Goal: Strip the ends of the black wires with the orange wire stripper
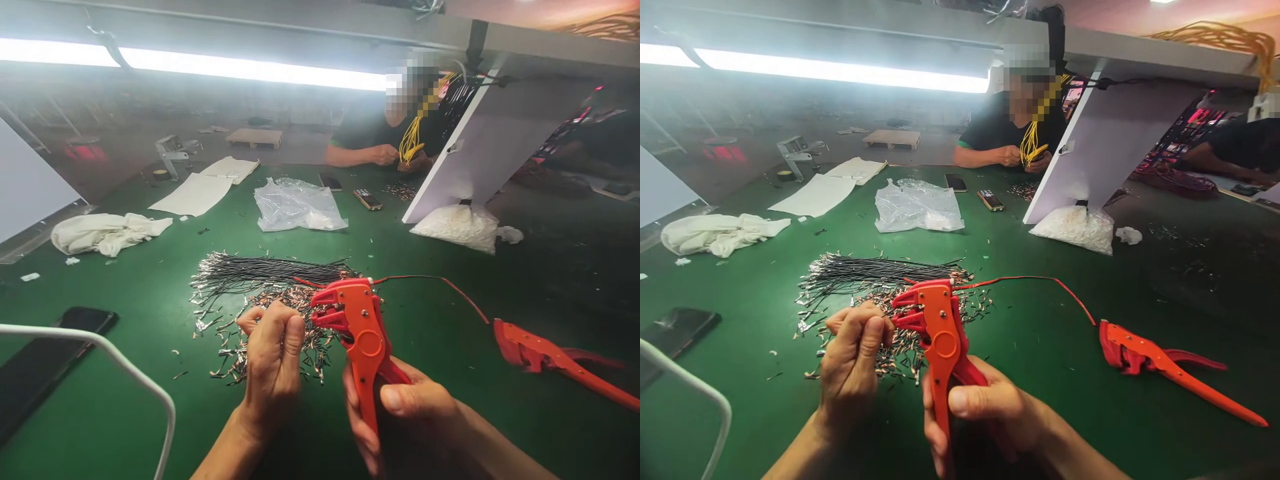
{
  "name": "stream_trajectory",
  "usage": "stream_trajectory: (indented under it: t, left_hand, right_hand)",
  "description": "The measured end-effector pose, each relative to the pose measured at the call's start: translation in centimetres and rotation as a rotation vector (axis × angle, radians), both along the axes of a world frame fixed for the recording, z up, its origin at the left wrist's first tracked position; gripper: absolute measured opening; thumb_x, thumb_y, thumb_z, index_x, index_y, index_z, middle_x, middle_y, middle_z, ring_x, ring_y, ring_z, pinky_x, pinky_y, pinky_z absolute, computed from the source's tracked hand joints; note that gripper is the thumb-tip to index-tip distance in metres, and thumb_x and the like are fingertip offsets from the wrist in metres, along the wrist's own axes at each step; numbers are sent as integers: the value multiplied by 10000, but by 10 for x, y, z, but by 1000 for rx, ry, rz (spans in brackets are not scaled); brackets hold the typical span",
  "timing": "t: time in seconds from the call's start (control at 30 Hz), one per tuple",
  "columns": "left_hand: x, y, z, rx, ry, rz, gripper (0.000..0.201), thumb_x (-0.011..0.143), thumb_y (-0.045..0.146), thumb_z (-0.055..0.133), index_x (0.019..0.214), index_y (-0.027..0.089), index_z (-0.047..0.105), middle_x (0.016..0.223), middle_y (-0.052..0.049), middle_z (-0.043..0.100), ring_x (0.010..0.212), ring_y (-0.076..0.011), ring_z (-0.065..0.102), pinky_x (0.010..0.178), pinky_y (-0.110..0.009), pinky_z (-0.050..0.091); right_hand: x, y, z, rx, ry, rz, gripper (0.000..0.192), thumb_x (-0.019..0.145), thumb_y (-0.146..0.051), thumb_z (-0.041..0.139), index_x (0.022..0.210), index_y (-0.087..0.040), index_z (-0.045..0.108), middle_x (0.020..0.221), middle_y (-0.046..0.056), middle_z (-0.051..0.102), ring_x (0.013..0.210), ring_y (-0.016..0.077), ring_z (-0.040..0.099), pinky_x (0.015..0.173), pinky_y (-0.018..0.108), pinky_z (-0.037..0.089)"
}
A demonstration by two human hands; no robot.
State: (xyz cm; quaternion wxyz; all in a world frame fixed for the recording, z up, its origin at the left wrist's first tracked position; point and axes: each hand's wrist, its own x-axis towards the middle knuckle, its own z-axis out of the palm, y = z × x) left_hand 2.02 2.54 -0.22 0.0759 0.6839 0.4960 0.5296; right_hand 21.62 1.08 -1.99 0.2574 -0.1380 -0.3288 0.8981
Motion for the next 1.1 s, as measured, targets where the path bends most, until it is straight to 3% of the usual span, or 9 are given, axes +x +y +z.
stream_trajectory:
  t: [0.47,0.77,1.1]
  left_hand:
    - [2,-4,5,-216,-239,-243,348,995,230,299,690,228,467,615,15,513,648,-161,446,718,-375,327]
    - [0,-6,6,-356,-389,-347,359,990,319,329,693,215,502,663,9,464,669,-166,404,793,-379,301]
    - [2,-4,1,-345,-455,-256,386,987,353,364,651,212,490,637,-6,466,677,-174,392,715,-354,311]
  right_hand:
    - [-1,-6,0,-50,35,12,385,764,-397,689,971,-94,574,679,59,618,547,127,599,576,259,523]
    - [3,-11,3,-78,-42,-28,346,812,-399,661,960,-100,570,631,34,587,512,101,565,537,224,510]
    - [-1,-9,-1,21,-25,-51,377,833,-477,655,876,-113,566,554,-31,505,403,53,462,424,160,471]
